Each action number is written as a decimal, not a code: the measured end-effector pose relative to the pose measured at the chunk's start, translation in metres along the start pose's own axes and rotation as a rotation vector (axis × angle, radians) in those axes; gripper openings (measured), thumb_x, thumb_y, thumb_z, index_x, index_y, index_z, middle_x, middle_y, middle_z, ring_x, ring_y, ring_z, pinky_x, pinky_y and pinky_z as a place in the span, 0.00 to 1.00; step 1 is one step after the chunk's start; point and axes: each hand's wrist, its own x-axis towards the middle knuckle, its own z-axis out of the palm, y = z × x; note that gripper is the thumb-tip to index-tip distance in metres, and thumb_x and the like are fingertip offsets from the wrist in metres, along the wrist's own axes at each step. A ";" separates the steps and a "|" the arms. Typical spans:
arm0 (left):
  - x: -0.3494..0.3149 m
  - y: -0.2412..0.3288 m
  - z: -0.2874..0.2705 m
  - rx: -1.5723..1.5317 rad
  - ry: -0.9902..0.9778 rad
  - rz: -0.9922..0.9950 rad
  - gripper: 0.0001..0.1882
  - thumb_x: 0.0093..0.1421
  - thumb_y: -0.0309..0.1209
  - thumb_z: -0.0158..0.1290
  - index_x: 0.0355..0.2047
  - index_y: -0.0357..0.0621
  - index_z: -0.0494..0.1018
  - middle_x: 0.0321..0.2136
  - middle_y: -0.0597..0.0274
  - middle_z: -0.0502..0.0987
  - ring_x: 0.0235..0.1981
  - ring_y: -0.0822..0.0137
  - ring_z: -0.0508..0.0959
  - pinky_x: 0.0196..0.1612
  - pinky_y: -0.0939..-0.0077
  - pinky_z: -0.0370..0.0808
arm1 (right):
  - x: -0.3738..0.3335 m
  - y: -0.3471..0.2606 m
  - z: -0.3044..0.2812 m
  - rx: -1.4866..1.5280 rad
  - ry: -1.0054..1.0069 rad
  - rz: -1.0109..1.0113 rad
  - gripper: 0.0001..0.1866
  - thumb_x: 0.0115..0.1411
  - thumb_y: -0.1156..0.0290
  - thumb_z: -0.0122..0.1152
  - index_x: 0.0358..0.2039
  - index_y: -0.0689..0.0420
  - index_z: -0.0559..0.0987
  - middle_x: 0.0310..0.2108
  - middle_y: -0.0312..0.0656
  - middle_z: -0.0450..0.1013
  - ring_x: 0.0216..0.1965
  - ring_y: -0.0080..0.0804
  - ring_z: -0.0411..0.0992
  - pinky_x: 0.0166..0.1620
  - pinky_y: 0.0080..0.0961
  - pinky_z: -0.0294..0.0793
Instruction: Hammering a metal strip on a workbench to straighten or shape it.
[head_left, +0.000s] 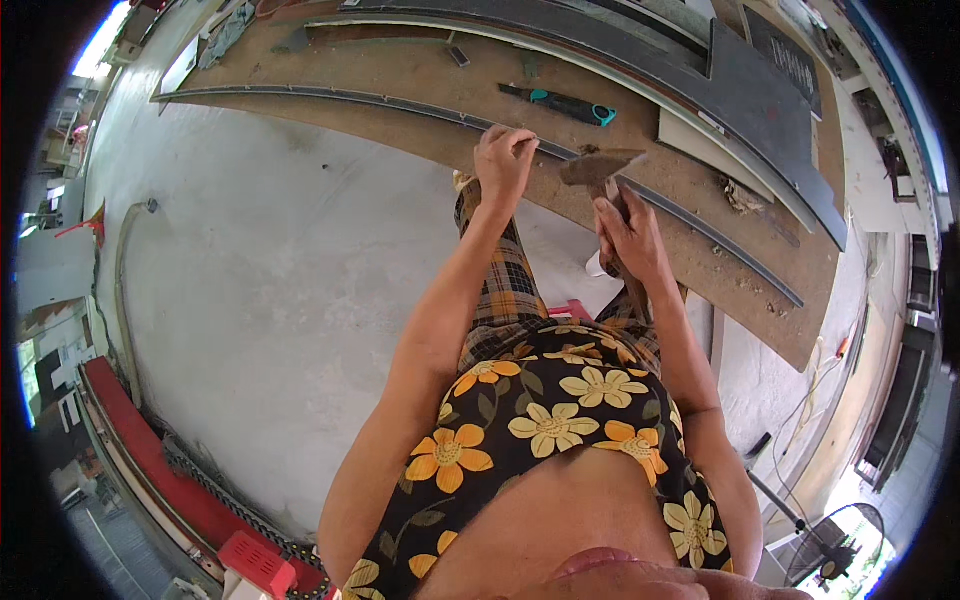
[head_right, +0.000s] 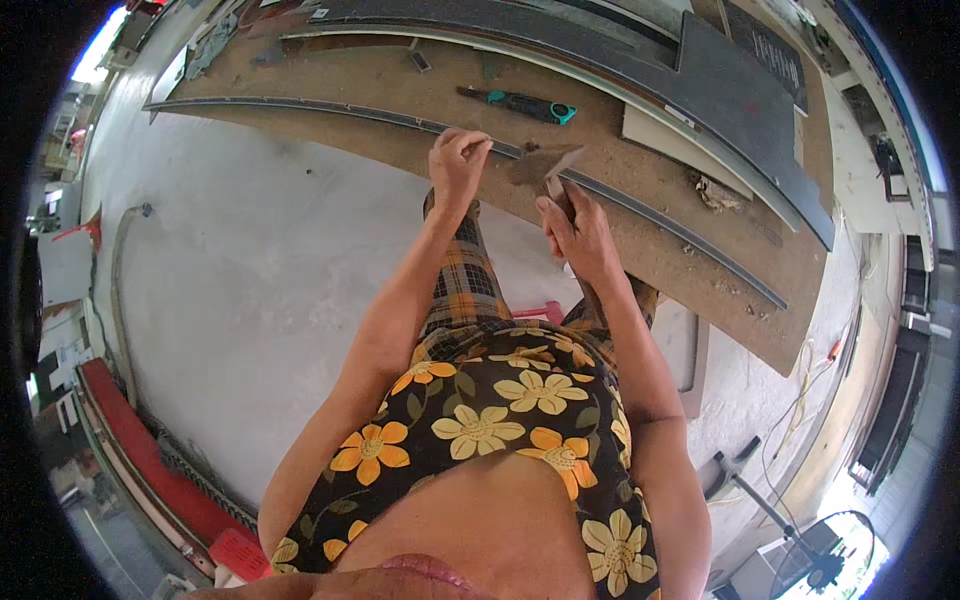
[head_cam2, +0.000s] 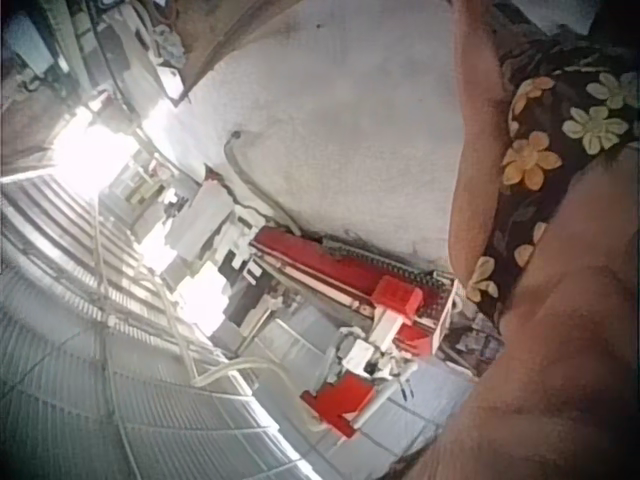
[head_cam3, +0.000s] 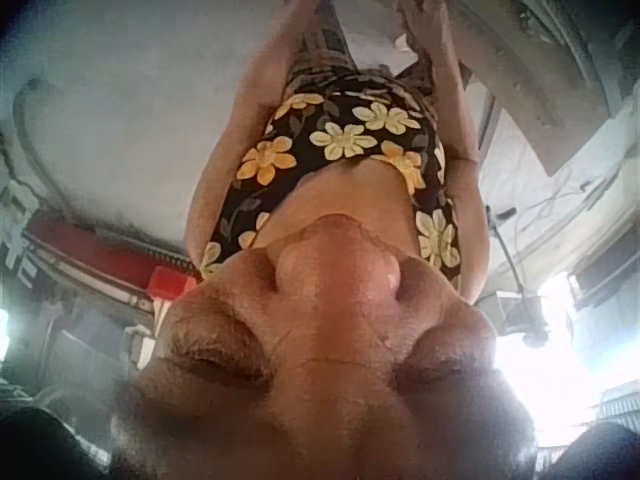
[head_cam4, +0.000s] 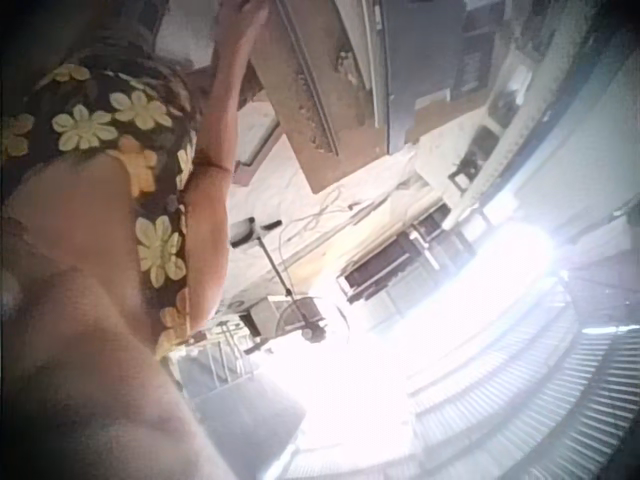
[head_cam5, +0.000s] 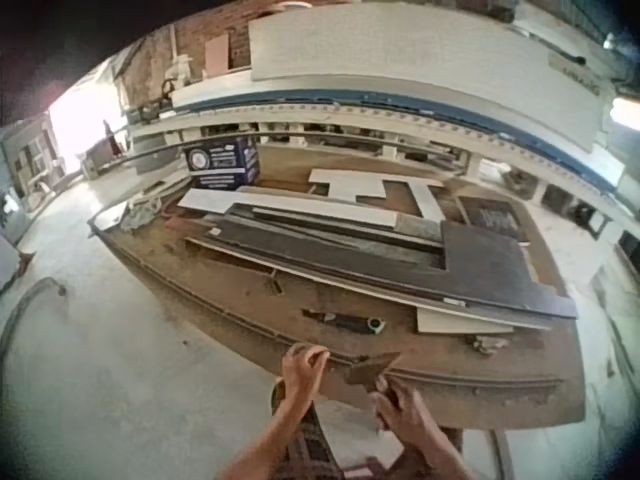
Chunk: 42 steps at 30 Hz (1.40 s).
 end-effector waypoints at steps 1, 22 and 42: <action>-0.001 0.002 0.003 0.001 -0.030 -0.015 0.05 0.55 0.31 0.61 0.32 0.45 0.81 0.30 0.61 0.77 0.34 0.58 0.76 0.42 0.61 0.68 | 0.008 -0.003 0.002 -0.014 0.012 -0.015 0.18 0.67 0.59 0.54 0.34 0.64 0.71 0.18 0.35 0.67 0.15 0.20 0.65 0.19 0.21 0.65; -0.011 0.010 0.013 -0.163 -0.007 -0.043 0.07 0.54 0.25 0.63 0.33 0.37 0.80 0.30 0.56 0.75 0.26 0.62 0.76 0.31 0.69 0.74 | 0.060 -0.009 0.027 -0.142 0.145 -0.015 0.16 0.67 0.58 0.55 0.34 0.60 0.72 0.19 0.35 0.68 0.15 0.19 0.66 0.18 0.20 0.64; -0.014 0.008 0.012 -0.169 -0.060 -0.093 0.07 0.53 0.22 0.63 0.33 0.35 0.79 0.33 0.54 0.76 0.30 0.61 0.79 0.33 0.72 0.75 | 0.064 -0.006 0.031 -0.243 0.101 0.063 0.18 0.66 0.59 0.57 0.40 0.64 0.74 0.20 0.41 0.70 0.18 0.26 0.67 0.23 0.28 0.68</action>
